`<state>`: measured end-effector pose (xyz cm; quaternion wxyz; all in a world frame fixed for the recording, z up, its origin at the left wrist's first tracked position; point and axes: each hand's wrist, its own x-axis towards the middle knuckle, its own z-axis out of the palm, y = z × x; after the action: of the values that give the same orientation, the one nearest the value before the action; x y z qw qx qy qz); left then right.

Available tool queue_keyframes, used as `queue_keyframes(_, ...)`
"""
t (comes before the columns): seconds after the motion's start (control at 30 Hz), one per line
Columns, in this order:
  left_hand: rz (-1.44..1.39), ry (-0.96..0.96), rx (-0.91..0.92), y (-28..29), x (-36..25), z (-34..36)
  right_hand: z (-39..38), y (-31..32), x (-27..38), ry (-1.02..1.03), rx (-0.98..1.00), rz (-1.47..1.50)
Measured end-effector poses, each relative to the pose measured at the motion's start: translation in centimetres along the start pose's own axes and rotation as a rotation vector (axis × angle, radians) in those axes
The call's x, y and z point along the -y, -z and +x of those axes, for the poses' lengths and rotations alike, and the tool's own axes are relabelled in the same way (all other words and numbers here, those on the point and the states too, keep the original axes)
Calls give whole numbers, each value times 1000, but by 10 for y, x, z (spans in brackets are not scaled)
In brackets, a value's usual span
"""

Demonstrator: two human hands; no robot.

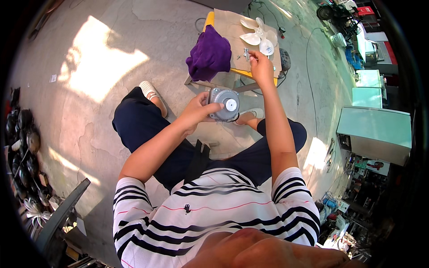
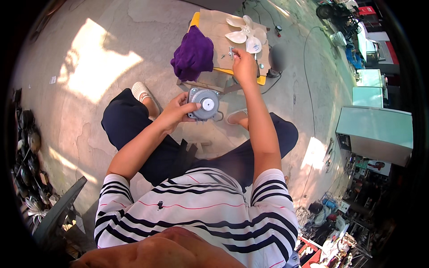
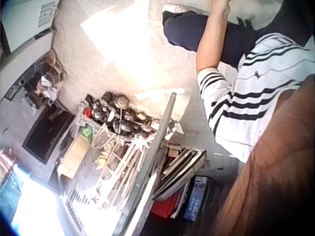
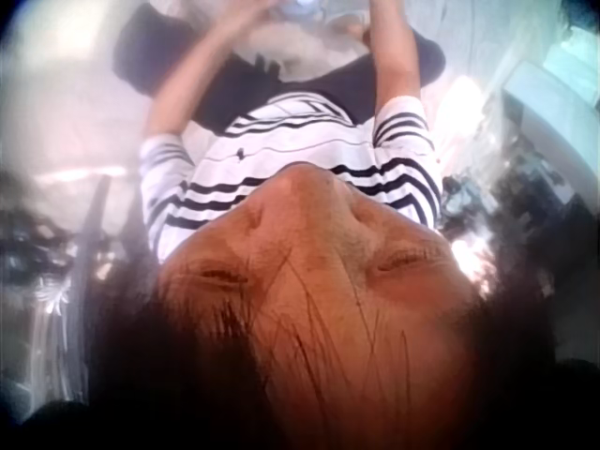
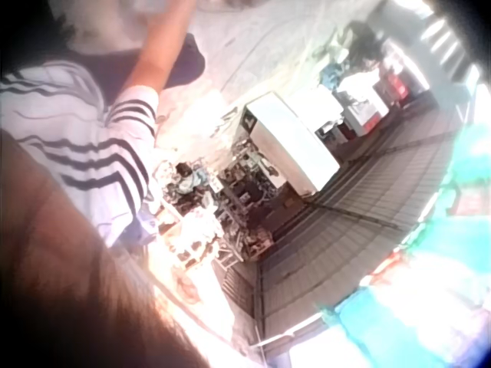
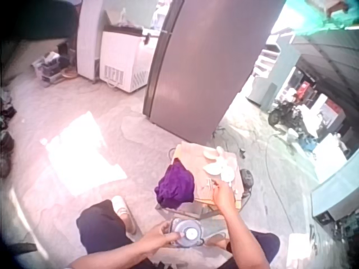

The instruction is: The person holds two halves of a small motor casing, wipes the interior with a purple cloth, and سپس fits the two pieces together before inserting small screws by hand.

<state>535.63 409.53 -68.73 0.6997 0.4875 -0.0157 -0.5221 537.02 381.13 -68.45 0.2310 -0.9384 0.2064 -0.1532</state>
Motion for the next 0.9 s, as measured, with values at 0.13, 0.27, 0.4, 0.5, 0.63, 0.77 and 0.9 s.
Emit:
queue_keyframes(0.13,-51,28,-16,2,-1,3,27,-17,-16,12,-13,-143)
queue_keyframes(0.27,-94,43,-15,4,-5,2,36,-21,-13,12,42,-190)
queue_keyframes(0.4,-111,14,8,7,-1,8,37,-25,-18,27,-30,-270)
queue_keyframes(0.5,-175,-39,30,6,-1,7,35,-17,-12,-39,-62,-211)
queue_keyframes(0.63,-197,-17,20,8,-8,6,1,16,26,-119,-131,159)
queue_keyframes(0.77,-193,6,4,11,-13,5,-67,48,67,-110,24,867)
queue_keyframes(0.9,-201,-31,2,16,-10,8,-112,60,80,80,107,594)
